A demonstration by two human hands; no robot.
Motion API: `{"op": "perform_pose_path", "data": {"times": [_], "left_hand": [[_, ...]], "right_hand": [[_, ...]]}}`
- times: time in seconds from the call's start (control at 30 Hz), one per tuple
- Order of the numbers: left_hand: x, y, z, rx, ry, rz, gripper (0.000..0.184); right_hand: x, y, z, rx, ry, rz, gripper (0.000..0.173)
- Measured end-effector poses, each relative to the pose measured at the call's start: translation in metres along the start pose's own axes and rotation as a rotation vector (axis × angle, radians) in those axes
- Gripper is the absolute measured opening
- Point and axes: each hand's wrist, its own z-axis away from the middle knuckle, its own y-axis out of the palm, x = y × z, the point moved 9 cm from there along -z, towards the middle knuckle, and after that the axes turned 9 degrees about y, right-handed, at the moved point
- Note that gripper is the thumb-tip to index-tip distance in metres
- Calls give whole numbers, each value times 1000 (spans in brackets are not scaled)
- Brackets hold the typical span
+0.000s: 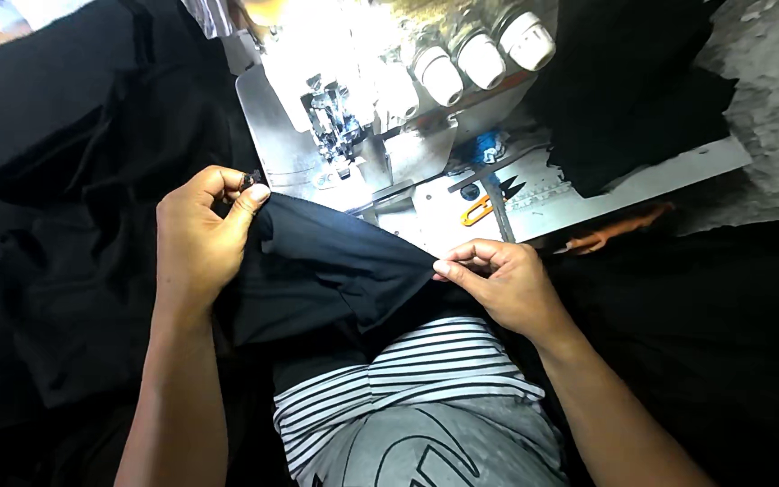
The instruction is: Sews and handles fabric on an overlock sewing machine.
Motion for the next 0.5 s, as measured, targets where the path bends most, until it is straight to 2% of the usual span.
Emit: {"op": "perform_pose_path", "data": {"times": [0.13, 0.23, 0.3, 0.37, 0.43, 0.5], "left_hand": [[10, -11, 2, -16, 3, -26, 29], [13, -16, 6, 8, 4, -52, 32], [10, -18, 7, 30, 33, -36, 32], [-6, -23, 6, 46, 137, 25, 27], [-41, -44, 8, 37, 289, 120, 22], [-88, -65, 7, 49, 438, 237, 20]], "right_hand": [[13, 6, 6, 87, 10, -99, 3], [23, 10, 15, 137, 29, -163, 6], [33, 9, 29, 130, 27, -135, 9], [58, 8, 60, 169, -58, -19, 11], [101, 18, 99, 361, -253, 50, 14], [125, 40, 117, 690, -342, -78, 20]]}}
